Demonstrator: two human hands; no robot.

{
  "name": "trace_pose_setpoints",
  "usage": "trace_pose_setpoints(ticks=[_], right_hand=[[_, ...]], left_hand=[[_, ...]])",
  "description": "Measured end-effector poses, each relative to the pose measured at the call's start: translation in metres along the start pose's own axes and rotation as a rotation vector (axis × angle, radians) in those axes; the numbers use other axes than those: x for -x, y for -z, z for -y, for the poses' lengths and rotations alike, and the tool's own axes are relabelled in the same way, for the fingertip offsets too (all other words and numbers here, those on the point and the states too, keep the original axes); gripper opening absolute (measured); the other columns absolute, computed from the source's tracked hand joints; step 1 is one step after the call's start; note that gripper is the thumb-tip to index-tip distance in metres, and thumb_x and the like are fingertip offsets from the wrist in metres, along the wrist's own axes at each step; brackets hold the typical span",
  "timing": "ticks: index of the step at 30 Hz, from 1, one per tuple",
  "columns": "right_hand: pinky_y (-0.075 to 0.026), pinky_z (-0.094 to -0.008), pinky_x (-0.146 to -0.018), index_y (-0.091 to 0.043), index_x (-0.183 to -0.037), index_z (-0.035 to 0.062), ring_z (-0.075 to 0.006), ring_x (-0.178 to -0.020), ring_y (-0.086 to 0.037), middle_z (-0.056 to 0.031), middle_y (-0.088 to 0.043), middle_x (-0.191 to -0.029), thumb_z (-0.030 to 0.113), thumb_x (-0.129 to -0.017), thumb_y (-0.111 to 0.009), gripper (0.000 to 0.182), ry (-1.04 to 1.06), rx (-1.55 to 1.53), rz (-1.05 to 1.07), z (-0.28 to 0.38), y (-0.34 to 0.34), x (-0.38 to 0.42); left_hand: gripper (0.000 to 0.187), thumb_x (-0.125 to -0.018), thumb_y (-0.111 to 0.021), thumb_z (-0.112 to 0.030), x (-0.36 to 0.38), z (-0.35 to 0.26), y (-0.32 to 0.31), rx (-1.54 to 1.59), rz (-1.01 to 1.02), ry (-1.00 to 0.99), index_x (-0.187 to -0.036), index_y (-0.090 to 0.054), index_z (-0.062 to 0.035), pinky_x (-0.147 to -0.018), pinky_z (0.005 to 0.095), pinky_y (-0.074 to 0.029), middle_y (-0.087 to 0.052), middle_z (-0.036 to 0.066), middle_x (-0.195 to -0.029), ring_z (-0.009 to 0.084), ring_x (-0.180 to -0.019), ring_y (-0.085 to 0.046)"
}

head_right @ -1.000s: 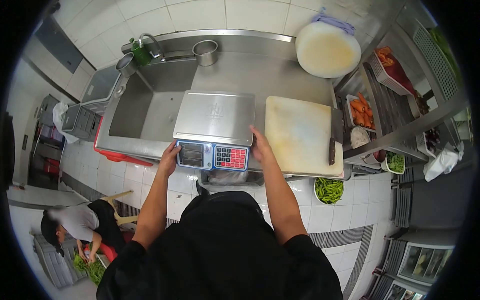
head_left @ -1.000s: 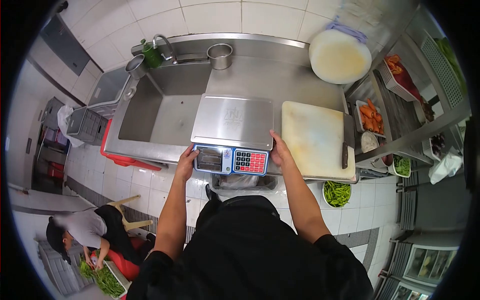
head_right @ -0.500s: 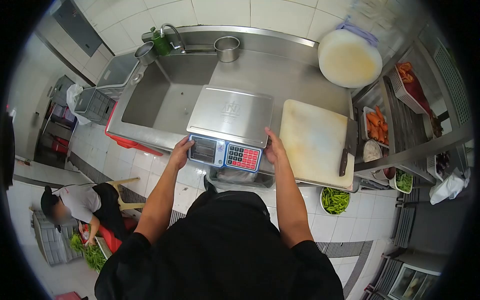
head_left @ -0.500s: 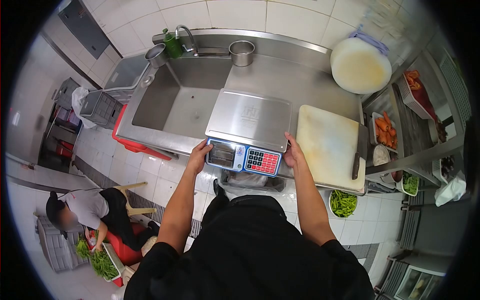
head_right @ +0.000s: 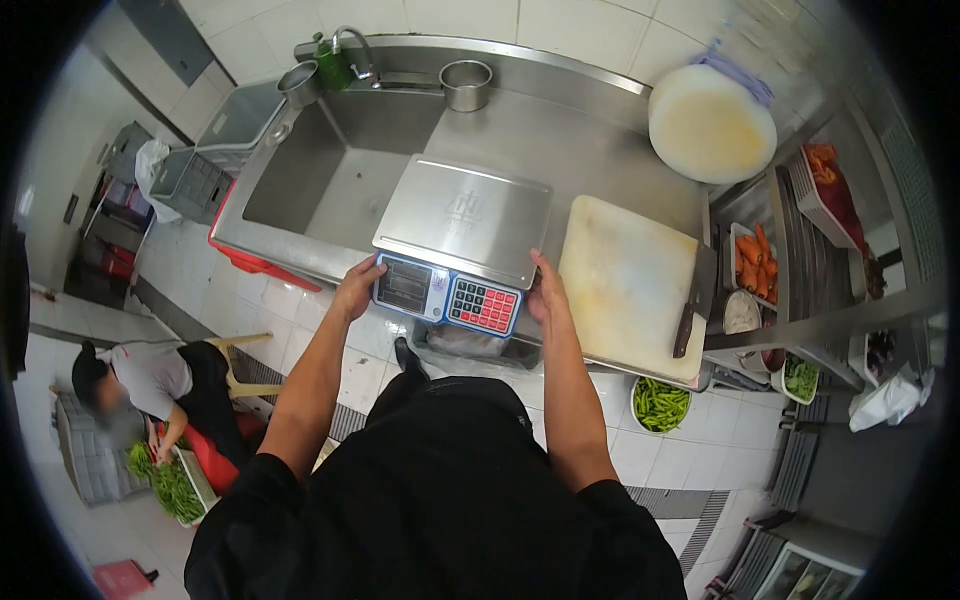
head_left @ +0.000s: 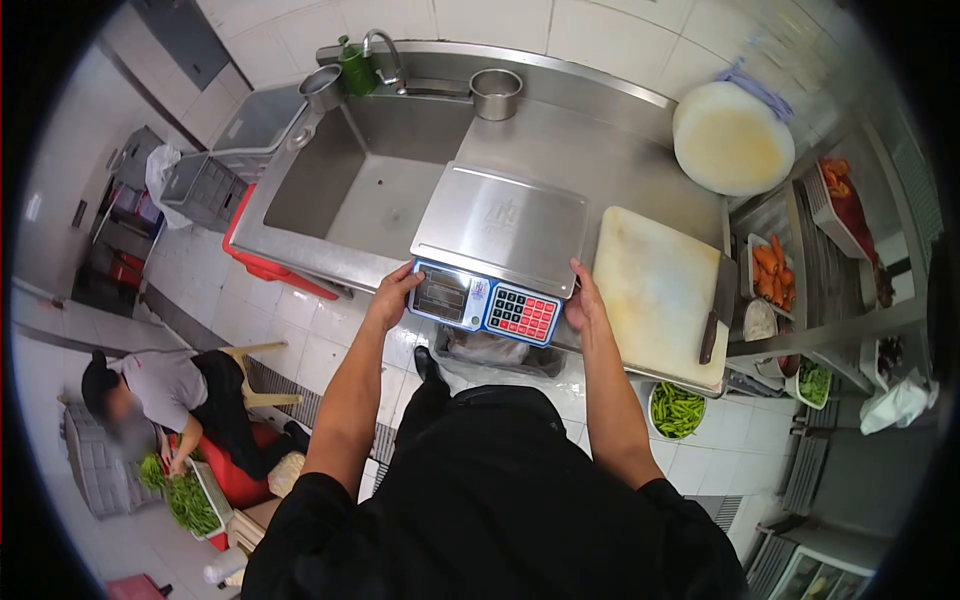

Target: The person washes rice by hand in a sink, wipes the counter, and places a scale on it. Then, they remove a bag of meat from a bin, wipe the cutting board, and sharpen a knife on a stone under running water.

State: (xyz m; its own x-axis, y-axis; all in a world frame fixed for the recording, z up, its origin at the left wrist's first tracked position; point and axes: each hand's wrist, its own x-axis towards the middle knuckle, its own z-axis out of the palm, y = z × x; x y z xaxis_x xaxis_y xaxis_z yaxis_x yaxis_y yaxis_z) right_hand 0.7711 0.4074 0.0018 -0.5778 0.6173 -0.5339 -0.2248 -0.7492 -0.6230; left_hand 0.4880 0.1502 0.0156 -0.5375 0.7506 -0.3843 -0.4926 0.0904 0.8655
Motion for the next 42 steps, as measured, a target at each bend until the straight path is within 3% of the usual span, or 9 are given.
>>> trace_pose_setpoints(ticks=[9, 15, 18, 21, 24, 28, 35, 40, 42], right_hand=[[-0.048, -0.0376, -0.094, -0.058, -0.122, 0.0007, -0.0224, -0.1, -0.061, -0.0081, -0.065, -0.106, 0.036, -0.096, -0.059, 0.043, 0.133, 0.034, -0.016, 0.014, -0.02, 0.03], [-0.044, -0.0238, -0.061, -0.062, -0.083, 0.001, -0.0087, -0.063, -0.052, -0.0024, -0.055, -0.066, 0.024, -0.1, -0.053, 0.03, 0.563, 0.835, -0.178, 0.013, 0.01, 0.125], [-0.047, -0.0243, -0.059, -0.066, -0.097, -0.0001, -0.0094, -0.059, -0.054, -0.0018, -0.057, -0.068, 0.01, -0.096, -0.054, 0.016, 0.095, 1.125, -0.047, -0.034, 0.052, 0.152], [-0.05, -0.0257, -0.061, -0.056, -0.129, 0.007, -0.0102, -0.073, -0.061, -0.0013, -0.065, -0.085, 0.022, -0.087, -0.068, 0.045, -0.447, 1.168, 0.283, -0.082, 0.145, 0.163], [-0.051, -0.0296, -0.066, -0.057, -0.128, 0.0088, -0.0147, -0.077, -0.063, -0.0032, -0.067, -0.096, 0.026, -0.089, -0.067, 0.044, -0.953, 1.591, 0.024, -0.104, 0.195, 0.187], [-0.051, -0.0309, -0.07, -0.059, -0.123, 0.009, -0.0147, -0.078, -0.063, -0.0023, -0.066, -0.095, 0.027, -0.09, -0.065, 0.038, -0.939, 1.541, -0.144, -0.112, 0.2, 0.205], [-0.05, -0.0285, -0.067, -0.061, -0.115, 0.0087, -0.0123, -0.076, -0.062, -0.0013, -0.065, -0.09, 0.026, -0.092, -0.063, 0.029, -0.819, 1.441, -0.08, -0.172, 0.178, 0.152], [-0.049, -0.027, -0.063, -0.065, -0.112, 0.008, -0.0102, -0.069, -0.061, -0.0026, -0.066, -0.087, 0.033, -0.086, -0.071, 0.037, -0.727, 1.801, 0.273, -0.262, 0.199, 0.038], [-0.05, -0.0404, -0.084, -0.063, -0.116, 0.0069, -0.0309, -0.096, -0.065, -0.0175, -0.067, -0.105, 0.044, -0.083, -0.07, 0.05, -0.275, 2.276, 0.66, -0.307, 0.215, -0.028]], left_hand=[[0.058, -0.088, -0.069, -0.014, 0.005, 0.005, -0.004, -0.107, -0.038, -0.088, -0.14, -0.048, 0.0003, -0.099, 0.0276, -0.041, -0.063, 0.009, -0.118, 0.0167, -0.11, -0.056], [0.035, -0.095, -0.06, -0.027, 0.062, 0.054, 0.042, 0.203, -0.635, -0.285, -0.119, -0.063, -0.0014, -0.07, 0.0253, -0.051, -0.068, 0.007, -0.096, 0.0123, -0.08, -0.062], [0.034, -0.095, -0.059, -0.029, 0.123, 0.151, 0.108, 0.156, -0.726, 0.009, -0.115, -0.063, -0.0026, -0.069, 0.026, -0.051, -0.067, 0.007, -0.097, 0.0157, -0.08, -0.064], [0.038, -0.087, -0.061, -0.031, 0.211, 0.374, 0.198, -0.476, -0.676, 0.304, -0.106, -0.069, 0.001, -0.068, 0.0365, -0.054, -0.071, 0.017, -0.09, 0.0264, -0.079, -0.068], [0.037, -0.083, -0.059, -0.036, 0.336, 0.462, 0.209, -1.275, -0.107, 0.499, -0.097, -0.071, -0.0034, -0.078, 0.0469, -0.053, -0.069, 0.02, -0.097, 0.0385, -0.094, -0.066], [0.026, -0.084, -0.059, -0.028, 0.437, 0.431, 0.147, -0.046, -0.819, 0.828, -0.095, -0.07, -0.007, -0.049, 0.034, -0.05, -0.065, 0.007, -0.075, 0.0197, -0.061, -0.063], [0.027, -0.089, -0.056, -0.028, 0.483, 0.491, 0.136, -0.074, -0.664, 1.067, -0.108, -0.065, -0.0102, -0.053, 0.0329, -0.048, -0.062, 0.002, -0.082, 0.0149, -0.062, -0.059], [0.036, -0.093, -0.057, -0.023, 0.393, 0.436, 0.116, 0.169, -0.782, 0.688, -0.124, -0.062, -0.0069, -0.07, 0.0284, -0.049, -0.065, 0.005, -0.098, 0.0135, -0.08, -0.06], [0.036, -0.094, -0.057, -0.023, 0.378, 0.461, 0.108, 0.107, -0.756, 0.713, -0.124, -0.061, -0.004, -0.08, 0.0304, -0.049, -0.066, 0.007, -0.101, 0.0172, -0.093, -0.061]])
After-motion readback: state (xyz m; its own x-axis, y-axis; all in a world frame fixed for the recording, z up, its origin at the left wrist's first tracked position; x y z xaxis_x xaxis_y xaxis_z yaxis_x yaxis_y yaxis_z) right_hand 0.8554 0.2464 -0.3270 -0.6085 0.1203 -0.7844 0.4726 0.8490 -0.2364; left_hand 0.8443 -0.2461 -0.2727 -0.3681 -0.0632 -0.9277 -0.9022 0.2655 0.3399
